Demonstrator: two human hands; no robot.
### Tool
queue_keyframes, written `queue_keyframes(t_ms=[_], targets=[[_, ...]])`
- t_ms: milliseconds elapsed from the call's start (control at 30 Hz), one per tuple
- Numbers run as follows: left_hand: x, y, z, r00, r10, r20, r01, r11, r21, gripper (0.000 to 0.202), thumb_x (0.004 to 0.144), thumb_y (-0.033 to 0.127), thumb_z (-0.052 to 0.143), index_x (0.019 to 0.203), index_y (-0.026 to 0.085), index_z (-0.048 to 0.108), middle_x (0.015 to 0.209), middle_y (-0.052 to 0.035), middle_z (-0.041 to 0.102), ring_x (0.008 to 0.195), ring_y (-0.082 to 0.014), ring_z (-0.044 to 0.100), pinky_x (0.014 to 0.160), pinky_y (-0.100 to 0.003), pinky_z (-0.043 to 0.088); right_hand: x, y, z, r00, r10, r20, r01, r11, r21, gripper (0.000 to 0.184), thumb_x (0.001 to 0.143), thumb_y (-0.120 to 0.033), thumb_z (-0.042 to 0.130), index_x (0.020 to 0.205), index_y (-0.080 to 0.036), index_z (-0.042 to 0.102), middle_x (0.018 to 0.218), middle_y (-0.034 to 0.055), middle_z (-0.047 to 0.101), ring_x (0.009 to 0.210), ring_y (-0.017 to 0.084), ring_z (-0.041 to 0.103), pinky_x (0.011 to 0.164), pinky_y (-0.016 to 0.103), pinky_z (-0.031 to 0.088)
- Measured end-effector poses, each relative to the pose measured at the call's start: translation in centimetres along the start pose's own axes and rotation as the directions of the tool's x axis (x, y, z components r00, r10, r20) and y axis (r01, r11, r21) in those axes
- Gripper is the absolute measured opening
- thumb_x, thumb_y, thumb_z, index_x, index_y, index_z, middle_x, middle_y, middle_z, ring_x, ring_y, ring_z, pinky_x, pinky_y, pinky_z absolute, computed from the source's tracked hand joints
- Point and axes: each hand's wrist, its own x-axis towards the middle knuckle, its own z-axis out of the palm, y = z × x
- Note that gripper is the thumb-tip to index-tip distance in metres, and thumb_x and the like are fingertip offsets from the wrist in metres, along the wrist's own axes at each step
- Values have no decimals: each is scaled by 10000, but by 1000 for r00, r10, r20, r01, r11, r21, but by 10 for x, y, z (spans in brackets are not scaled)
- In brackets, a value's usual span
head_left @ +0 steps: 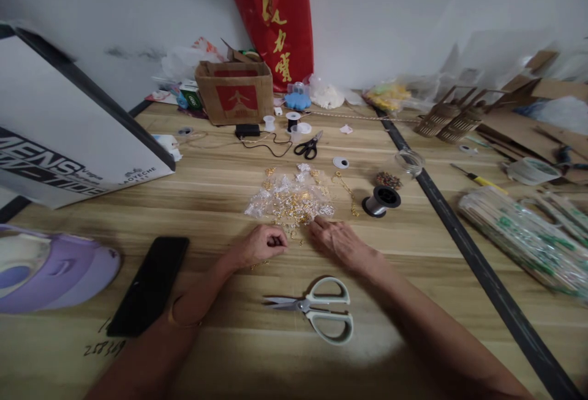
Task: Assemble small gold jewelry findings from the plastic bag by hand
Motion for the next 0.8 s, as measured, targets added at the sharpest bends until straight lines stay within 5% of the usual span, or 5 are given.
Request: queue_keyframes(t_ms=[567,800], targets=[[0,2,2,999,41,-1,-41,994,96,97,731,181,616,683,100,639,705,-25,595,591,-76,494,551,-178,386,-2,-4,-5,998,-52,29,51,998,34,182,938,-122,350,1004,-130,520,1008,124,596,739,162,575,570,261,332],[0,4,2,1000,28,5,-29,995,98,93,735,180,617,688,103,639,702,-20,599,595,-75,498,556,-175,391,-5,-1,-10,999,-39,-13,41,980,192,135,945,-173,389,945,-135,517,847,65,610,651,124,540,570,253,293]])
